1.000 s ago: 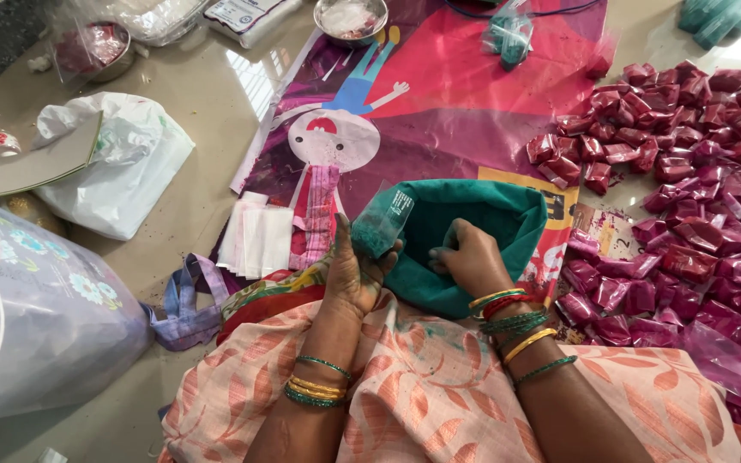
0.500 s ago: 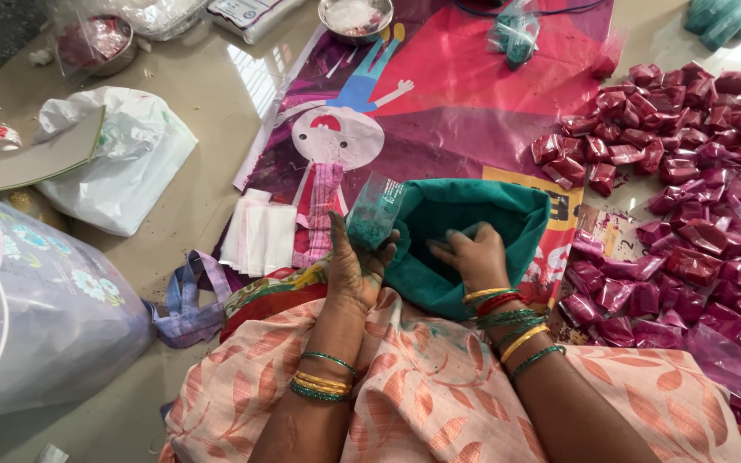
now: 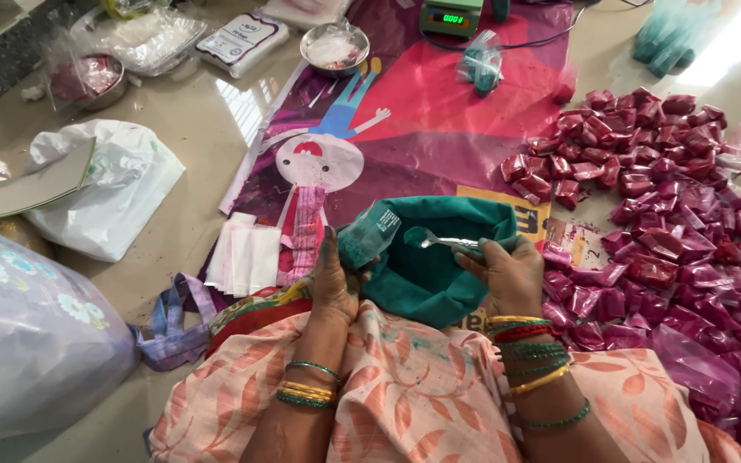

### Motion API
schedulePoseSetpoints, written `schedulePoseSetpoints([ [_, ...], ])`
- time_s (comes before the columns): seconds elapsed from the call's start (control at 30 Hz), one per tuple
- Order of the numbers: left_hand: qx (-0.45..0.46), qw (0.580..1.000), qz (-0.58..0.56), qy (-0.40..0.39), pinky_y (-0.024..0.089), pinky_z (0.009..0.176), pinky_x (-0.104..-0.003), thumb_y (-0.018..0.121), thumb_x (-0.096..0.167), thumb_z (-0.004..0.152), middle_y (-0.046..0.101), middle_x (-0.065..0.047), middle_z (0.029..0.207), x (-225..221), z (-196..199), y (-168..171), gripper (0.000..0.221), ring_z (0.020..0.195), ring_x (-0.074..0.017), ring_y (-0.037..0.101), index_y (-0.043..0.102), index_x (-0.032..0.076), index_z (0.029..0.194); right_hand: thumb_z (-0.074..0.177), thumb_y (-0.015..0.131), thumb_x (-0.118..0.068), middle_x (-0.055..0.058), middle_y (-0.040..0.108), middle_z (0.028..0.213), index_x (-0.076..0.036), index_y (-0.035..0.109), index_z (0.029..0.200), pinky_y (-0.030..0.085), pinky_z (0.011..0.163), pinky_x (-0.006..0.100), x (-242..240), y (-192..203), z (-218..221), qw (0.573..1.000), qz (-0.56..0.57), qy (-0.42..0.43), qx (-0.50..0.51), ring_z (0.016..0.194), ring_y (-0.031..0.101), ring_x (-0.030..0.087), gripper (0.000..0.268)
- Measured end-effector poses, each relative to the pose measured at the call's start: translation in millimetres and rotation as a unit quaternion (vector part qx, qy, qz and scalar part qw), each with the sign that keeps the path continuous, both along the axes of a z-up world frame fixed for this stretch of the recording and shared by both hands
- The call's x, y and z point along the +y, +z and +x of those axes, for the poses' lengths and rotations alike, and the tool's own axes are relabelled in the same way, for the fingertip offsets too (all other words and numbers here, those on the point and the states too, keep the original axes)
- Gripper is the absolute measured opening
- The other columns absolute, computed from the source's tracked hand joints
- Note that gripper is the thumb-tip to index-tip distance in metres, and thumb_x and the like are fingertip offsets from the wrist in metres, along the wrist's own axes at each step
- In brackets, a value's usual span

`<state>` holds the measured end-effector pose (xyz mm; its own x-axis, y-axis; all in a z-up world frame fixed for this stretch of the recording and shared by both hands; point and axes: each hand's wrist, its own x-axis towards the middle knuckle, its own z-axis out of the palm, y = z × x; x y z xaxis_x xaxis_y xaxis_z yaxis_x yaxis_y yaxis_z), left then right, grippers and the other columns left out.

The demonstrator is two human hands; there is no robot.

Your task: The person fills small plastic pouches with green powder using a spoon and weighs them on a digital scale.

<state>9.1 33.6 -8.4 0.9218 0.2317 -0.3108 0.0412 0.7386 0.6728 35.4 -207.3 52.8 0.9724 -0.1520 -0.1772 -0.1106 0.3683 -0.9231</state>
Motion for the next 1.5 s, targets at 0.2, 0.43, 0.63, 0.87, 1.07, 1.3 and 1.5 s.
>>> schedulePoseSetpoints([
  [0.2, 0.007, 1.000, 0.013, -0.011, 0.046, 0.049, -0.028, 0.070, 0.073, 0.076, 0.074, -0.006, 0.093, -1, 3, -8, 0.075, 0.072, -0.0212, 0.072, 0.060, 0.012, 0.119, 0.096, 0.060, 0.002, 0.023, 0.072, 0.092, 0.002, 0.050, 0.094, 0.069, 0.068, 0.036, -17, 36, -6, 0.999, 0.027, -0.030, -0.035, 0.079, 0.078, 0.034, 0.010],
  [0.43, 0.005, 0.999, 0.033, -0.027, 0.044, 0.047, -0.027, 0.071, 0.070, 0.079, 0.073, -0.006, 0.090, -5, 3, -9, 0.071, 0.067, -0.0193, 0.069, 0.063, 0.012, 0.118, 0.099, 0.061, 0.002, 0.021, 0.072, 0.090, 0.002, 0.050, 0.094, 0.068, 0.065, 0.038, -17, 58, -13, 0.996, 0.052, -0.030, -0.062, 0.077, 0.078, 0.032, 0.012],
  [0.63, 0.002, 0.998, 0.054, -0.034, 0.042, 0.045, -0.025, 0.070, 0.070, 0.080, 0.074, -0.006, 0.089, -7, 2, 0, 0.070, 0.065, -0.0174, 0.068, 0.065, 0.012, 0.118, 0.098, 0.061, 0.000, 0.019, 0.070, 0.091, 0.000, 0.048, 0.093, 0.070, 0.071, 0.041, 19, 48, -20, 0.994, 0.044, 0.016, -0.097, 0.082, 0.078, 0.034, 0.014],
  [0.87, 0.052, 0.997, -0.002, -0.051, 0.041, 0.043, -0.025, 0.067, 0.074, 0.080, 0.074, -0.006, 0.087, -2, 4, -16, 0.071, 0.063, -0.0196, 0.071, 0.065, 0.013, 0.115, 0.089, 0.071, 0.001, 0.020, 0.062, 0.087, 0.000, 0.054, 0.094, 0.055, 0.068, 0.042, 51, 50, -38, 0.750, -0.481, 0.168, -0.422, 0.078, 0.068, 0.037, 0.018],
  [1.07, 0.044, 0.997, -0.024, -0.058, 0.041, 0.042, -0.025, 0.065, 0.080, 0.076, 0.073, -0.004, 0.087, 2, 10, -20, 0.076, 0.061, -0.0196, 0.069, 0.066, 0.014, 0.114, 0.098, 0.061, 0.004, 0.016, 0.067, 0.105, 0.001, 0.054, 0.103, 0.061, 0.082, 0.035, 38, 56, -35, 0.835, -0.323, 0.140, -0.423, 0.094, 0.073, 0.028, 0.009],
  [1.3, 0.045, 0.998, -0.039, -0.011, 0.047, 0.048, -0.027, 0.063, 0.082, 0.074, 0.073, -0.004, 0.089, 1, 9, -11, 0.078, 0.066, -0.0195, 0.069, 0.066, 0.014, 0.113, 0.110, 0.057, 0.000, 0.016, 0.072, 0.096, 0.000, 0.046, 0.104, 0.067, 0.081, 0.033, 13, 33, -8, 0.942, -0.198, -0.024, -0.272, 0.087, 0.076, 0.022, 0.013],
  [1.5, 0.021, 0.999, -0.031, -0.003, 0.049, 0.050, -0.027, 0.062, 0.082, 0.076, 0.074, -0.006, 0.089, -2, 5, -4, 0.078, 0.067, -0.0181, 0.069, 0.066, 0.012, 0.112, 0.094, 0.066, -0.004, 0.016, 0.072, 0.086, 0.000, 0.049, 0.090, 0.063, 0.061, 0.036, 46, -26, 9, 0.894, -0.435, 0.104, 0.027, 0.078, 0.079, 0.024, 0.019],
])
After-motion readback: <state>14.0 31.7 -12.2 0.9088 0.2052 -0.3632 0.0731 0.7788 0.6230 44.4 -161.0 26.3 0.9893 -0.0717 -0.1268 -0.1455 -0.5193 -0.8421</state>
